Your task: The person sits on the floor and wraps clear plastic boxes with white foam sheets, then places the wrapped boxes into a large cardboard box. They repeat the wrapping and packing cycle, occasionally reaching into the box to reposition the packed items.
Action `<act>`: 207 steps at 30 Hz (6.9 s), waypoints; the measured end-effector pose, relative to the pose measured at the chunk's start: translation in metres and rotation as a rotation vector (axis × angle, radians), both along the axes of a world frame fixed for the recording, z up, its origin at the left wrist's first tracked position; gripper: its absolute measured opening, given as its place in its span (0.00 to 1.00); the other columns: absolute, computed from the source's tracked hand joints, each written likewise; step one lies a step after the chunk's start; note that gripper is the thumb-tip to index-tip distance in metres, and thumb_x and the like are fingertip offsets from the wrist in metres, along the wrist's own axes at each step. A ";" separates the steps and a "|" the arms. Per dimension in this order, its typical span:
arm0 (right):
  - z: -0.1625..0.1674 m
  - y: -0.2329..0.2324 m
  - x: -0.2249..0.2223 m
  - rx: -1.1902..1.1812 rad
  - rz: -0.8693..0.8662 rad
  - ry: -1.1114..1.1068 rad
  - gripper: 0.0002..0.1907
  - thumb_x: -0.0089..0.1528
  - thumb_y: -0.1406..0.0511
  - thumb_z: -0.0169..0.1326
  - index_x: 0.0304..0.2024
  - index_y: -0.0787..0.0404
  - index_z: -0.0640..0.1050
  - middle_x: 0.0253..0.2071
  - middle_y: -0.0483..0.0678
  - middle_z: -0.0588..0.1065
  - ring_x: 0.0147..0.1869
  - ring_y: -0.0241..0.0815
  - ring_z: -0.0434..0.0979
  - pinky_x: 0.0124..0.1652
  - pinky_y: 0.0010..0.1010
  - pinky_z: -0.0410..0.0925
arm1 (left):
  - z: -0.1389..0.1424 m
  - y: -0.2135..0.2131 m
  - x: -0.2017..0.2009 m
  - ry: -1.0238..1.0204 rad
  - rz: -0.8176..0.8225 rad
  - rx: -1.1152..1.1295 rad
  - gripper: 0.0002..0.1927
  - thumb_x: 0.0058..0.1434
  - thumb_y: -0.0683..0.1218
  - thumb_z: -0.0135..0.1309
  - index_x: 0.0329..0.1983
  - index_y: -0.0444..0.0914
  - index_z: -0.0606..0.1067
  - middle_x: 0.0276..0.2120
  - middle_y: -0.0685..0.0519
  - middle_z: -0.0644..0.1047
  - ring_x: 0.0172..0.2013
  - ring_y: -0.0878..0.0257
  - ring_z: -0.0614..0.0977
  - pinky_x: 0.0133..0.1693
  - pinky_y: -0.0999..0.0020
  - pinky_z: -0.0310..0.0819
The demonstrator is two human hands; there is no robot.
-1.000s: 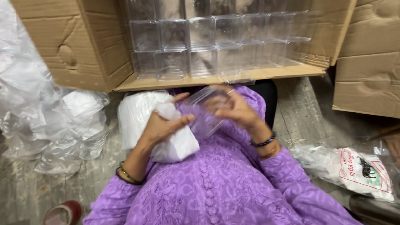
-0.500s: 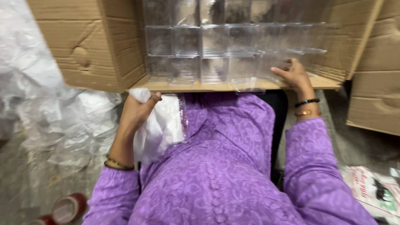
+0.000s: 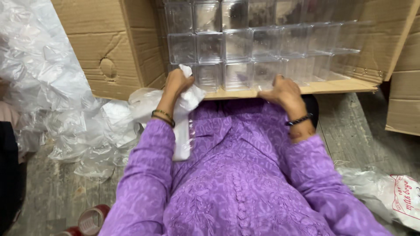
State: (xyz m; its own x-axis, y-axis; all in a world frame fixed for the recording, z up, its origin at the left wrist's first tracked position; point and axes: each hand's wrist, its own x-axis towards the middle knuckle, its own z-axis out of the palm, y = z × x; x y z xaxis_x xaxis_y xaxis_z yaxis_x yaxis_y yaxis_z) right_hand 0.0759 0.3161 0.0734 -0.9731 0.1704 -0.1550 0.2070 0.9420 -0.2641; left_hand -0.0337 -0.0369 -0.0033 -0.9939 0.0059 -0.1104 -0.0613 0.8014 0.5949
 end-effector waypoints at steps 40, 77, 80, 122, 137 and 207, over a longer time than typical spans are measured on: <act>0.014 -0.118 0.093 -1.594 0.593 0.453 0.45 0.57 0.73 0.70 0.69 0.52 0.58 0.73 0.53 0.59 0.80 0.46 0.57 0.77 0.38 0.55 | 0.098 0.028 0.190 0.087 -0.443 1.252 0.53 0.55 0.53 0.73 0.79 0.39 0.56 0.64 0.46 0.71 0.65 0.56 0.72 0.68 0.59 0.66; 0.033 -0.105 0.093 -1.511 0.735 0.285 0.42 0.53 0.68 0.74 0.69 0.59 0.71 0.74 0.50 0.63 0.80 0.46 0.61 0.77 0.39 0.57 | 0.103 0.015 0.199 0.094 -0.497 1.160 0.58 0.49 0.50 0.77 0.79 0.36 0.57 0.68 0.46 0.69 0.70 0.56 0.69 0.73 0.60 0.64; 0.032 -0.107 0.095 -1.487 0.719 0.301 0.42 0.53 0.69 0.74 0.68 0.60 0.71 0.74 0.50 0.63 0.81 0.46 0.61 0.78 0.40 0.57 | 0.103 0.016 0.199 0.045 -0.482 1.213 0.58 0.49 0.49 0.77 0.78 0.36 0.56 0.67 0.46 0.69 0.69 0.56 0.70 0.71 0.60 0.64; 0.020 -0.118 0.080 -1.703 0.330 0.080 0.33 0.60 0.64 0.71 0.57 0.56 0.63 0.70 0.67 0.60 0.77 0.55 0.59 0.74 0.46 0.56 | 0.105 0.016 0.199 0.187 -0.447 0.992 0.58 0.47 0.53 0.77 0.77 0.36 0.58 0.66 0.47 0.68 0.67 0.56 0.70 0.68 0.59 0.67; 0.040 -0.115 0.106 -1.452 0.811 0.402 0.48 0.50 0.75 0.71 0.66 0.48 0.60 0.77 0.58 0.55 0.82 0.48 0.53 0.78 0.39 0.48 | 0.127 0.008 0.205 0.333 -0.576 0.868 0.57 0.47 0.54 0.75 0.78 0.37 0.61 0.69 0.47 0.68 0.71 0.55 0.69 0.74 0.60 0.60; -0.013 -0.050 -0.046 -0.194 0.874 0.726 0.43 0.54 0.51 0.74 0.65 0.57 0.71 0.66 0.60 0.67 0.69 0.62 0.68 0.66 0.52 0.63 | 0.077 -0.169 0.212 0.048 0.397 0.295 0.17 0.63 0.50 0.58 0.46 0.32 0.83 0.35 0.36 0.82 0.36 0.49 0.85 0.39 0.59 0.75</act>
State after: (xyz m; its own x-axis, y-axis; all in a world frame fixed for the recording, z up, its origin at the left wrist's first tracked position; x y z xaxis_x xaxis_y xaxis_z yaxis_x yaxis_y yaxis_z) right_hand 0.0295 0.2665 0.0604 -0.6177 -0.5715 0.5402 -0.7566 0.6192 -0.2101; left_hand 0.1787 -0.2057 0.0733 -0.9297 -0.3499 -0.1152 -0.2948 0.5192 0.8022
